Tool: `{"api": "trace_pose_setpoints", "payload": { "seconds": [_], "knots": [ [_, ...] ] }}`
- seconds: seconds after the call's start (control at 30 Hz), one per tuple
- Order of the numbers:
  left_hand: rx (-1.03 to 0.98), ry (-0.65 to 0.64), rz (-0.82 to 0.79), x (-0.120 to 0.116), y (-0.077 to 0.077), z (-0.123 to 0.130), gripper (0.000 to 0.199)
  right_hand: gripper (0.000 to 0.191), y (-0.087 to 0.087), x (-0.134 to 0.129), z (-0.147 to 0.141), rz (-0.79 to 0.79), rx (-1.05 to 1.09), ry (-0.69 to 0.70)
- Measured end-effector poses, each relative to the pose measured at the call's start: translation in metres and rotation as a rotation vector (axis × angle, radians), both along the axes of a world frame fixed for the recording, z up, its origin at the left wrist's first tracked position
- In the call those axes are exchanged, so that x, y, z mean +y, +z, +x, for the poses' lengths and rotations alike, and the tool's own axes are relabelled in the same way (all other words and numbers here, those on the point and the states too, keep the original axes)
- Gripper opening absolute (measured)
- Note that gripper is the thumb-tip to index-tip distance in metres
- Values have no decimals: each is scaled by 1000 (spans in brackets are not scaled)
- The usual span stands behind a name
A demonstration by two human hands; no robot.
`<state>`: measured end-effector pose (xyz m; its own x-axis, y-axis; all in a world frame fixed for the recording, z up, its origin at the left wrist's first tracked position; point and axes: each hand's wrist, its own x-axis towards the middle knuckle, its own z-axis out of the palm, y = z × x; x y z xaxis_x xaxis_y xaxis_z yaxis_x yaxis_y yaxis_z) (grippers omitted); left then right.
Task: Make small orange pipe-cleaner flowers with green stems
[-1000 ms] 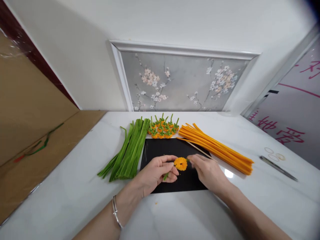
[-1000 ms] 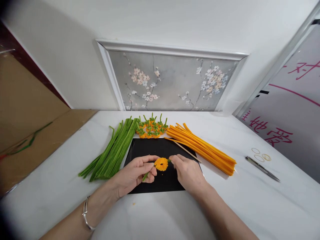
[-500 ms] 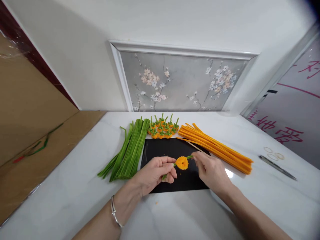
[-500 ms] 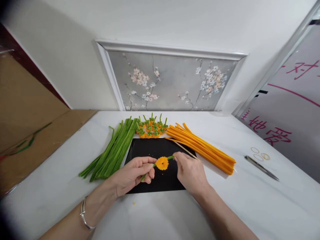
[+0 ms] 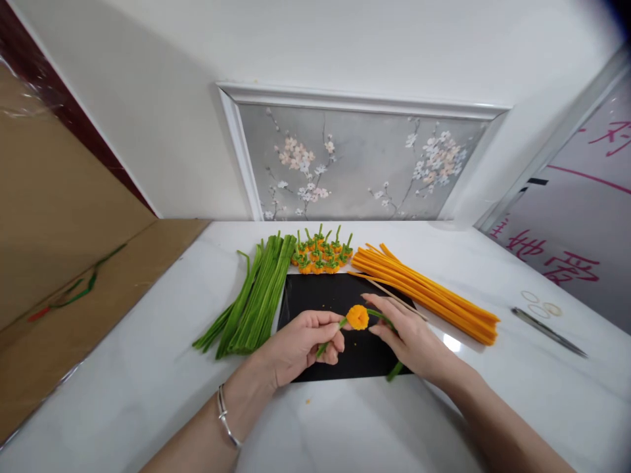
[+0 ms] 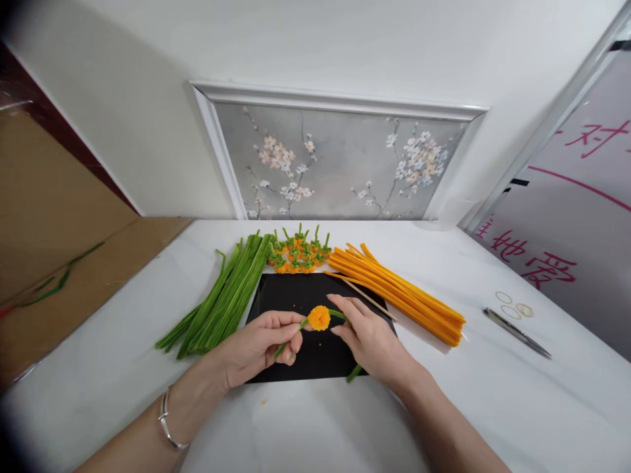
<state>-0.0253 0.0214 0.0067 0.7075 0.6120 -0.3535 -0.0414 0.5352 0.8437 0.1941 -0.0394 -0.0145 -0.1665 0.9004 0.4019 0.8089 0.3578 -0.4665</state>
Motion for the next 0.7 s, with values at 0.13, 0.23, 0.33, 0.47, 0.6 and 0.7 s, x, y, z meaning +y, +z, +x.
{"api": "trace_pose_setpoints", "payload": {
  "seconds": [0.13, 0.23, 0.33, 0.47, 0.6, 0.7],
  "knots": [
    [-20, -52, -38, 0, -2, 1, 20, 24, -1, 3, -10, 14, 114, 72],
    [13, -44, -46, 1, -1, 0, 25, 20, -1, 2, -10, 41, 96, 67],
    [39, 0, -55, 2, 1, 0, 40, 22, 1, 0, -7, 61, 66, 61],
    [64, -29, -38, 3, -1, 2, 47, 25, 3, -2, -9, 62, 16, 119],
    [136, -44, 96, 0, -5, 6, 38, 28, 1, -2, -15, 6, -23, 172],
    [165, -21, 169, 0, -6, 6, 35, 32, 1, -2, -17, -37, -28, 193]
  ]
}}
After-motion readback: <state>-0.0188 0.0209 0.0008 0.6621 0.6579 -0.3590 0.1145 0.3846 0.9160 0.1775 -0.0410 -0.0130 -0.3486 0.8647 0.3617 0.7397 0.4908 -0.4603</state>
